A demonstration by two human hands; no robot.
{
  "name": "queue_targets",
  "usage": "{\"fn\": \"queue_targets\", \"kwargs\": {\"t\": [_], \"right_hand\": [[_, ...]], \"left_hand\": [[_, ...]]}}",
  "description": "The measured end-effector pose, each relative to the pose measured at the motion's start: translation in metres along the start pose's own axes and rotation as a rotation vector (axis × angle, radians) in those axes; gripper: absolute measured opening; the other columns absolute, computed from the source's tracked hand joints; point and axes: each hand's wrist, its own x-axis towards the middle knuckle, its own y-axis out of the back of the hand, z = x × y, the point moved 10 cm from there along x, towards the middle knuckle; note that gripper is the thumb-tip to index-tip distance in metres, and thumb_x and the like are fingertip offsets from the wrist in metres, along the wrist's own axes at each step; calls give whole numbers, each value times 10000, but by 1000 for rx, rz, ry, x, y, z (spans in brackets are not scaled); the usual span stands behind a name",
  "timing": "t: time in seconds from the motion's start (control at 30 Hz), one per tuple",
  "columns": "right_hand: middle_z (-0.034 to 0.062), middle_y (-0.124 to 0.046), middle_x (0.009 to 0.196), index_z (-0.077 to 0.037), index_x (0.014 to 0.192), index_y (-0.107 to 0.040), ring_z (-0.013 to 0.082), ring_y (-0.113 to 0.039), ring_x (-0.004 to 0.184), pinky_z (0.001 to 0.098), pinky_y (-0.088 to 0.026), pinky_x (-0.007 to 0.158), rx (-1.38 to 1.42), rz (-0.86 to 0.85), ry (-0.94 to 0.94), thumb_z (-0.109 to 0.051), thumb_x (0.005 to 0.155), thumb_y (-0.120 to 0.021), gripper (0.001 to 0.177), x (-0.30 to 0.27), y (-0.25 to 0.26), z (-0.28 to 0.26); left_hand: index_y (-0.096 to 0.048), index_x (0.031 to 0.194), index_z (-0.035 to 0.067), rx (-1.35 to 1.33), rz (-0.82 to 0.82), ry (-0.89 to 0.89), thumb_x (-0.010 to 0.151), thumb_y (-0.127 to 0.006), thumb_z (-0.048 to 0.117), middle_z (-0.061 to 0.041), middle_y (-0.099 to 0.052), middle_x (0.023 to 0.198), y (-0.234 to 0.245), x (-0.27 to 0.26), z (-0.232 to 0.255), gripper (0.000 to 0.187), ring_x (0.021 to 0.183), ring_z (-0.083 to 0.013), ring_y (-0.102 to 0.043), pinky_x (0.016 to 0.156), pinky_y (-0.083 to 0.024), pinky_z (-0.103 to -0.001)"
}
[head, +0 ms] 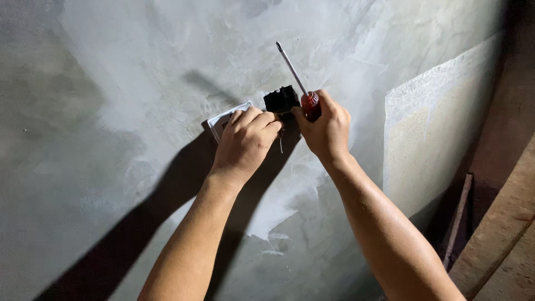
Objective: The person installs a new electrical outlet by first securing the backplate to the wall with a screwdriver. They then retrieve a new outlet from a bag, connect the wires to the terminals, and use a wire stripper to prepare the wires for connection.
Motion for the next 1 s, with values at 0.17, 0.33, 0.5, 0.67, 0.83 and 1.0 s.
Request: {"fn": "queue_targets", "kwargs": {"t": [0.17,0.33,0.5,0.67,0.83,1.0], "right_hand": [[83,-641,756,-39,857,-669,215,-611,591,351,-487,553,-62,-14,89,-193,797,-929,308,-1,0,-13],[88,-646,740,-33,803,-666,231,-604,590,366,-480,551,-175,31,79,-197,794,-938,317,3,-5,-14],[106,-644,705,-16,845,-691,228,-568,573,344,-475,573,-53,22,-56,-176,786,-926,290,4,-4,-5],[52,-715,746,-34,857,-713,66,-592,639,275,-507,584,263,-324,-363,-163,819,-852,193,35,-26,19],[29,-677,688,-20,924,-725,83,-572,597,288,-497,583,53,-328,-140,-108,848,-790,133,40,-11,-21],[4,-650,728,-8,1021,-744,81,-531,644,267,-478,598,198,-366,-22,-153,905,-780,189,25,10,-28]], "left_hand": [[-772,992,82,19,32,0,920,-695,75,10,-725,950,2,1,3,105,934,-175,-649,925,-489,-374],[-757,974,103,51,111,5,948,-692,98,30,-726,933,11,1,2,70,926,-140,-654,973,-463,-384],[-697,761,133,98,108,96,910,-701,78,21,-661,732,-9,22,-5,158,798,-164,-617,885,-450,-379],[-648,694,140,163,21,95,924,-674,49,3,-614,674,-39,21,-6,249,775,-174,-603,879,-457,-374],[-679,810,153,272,-15,261,893,-695,75,12,-612,571,-54,24,-18,115,748,-159,-640,861,-458,-432],[-666,913,83,180,162,257,943,-736,202,-58,-711,795,-22,26,-15,141,879,-221,-682,790,-452,-406]]}}
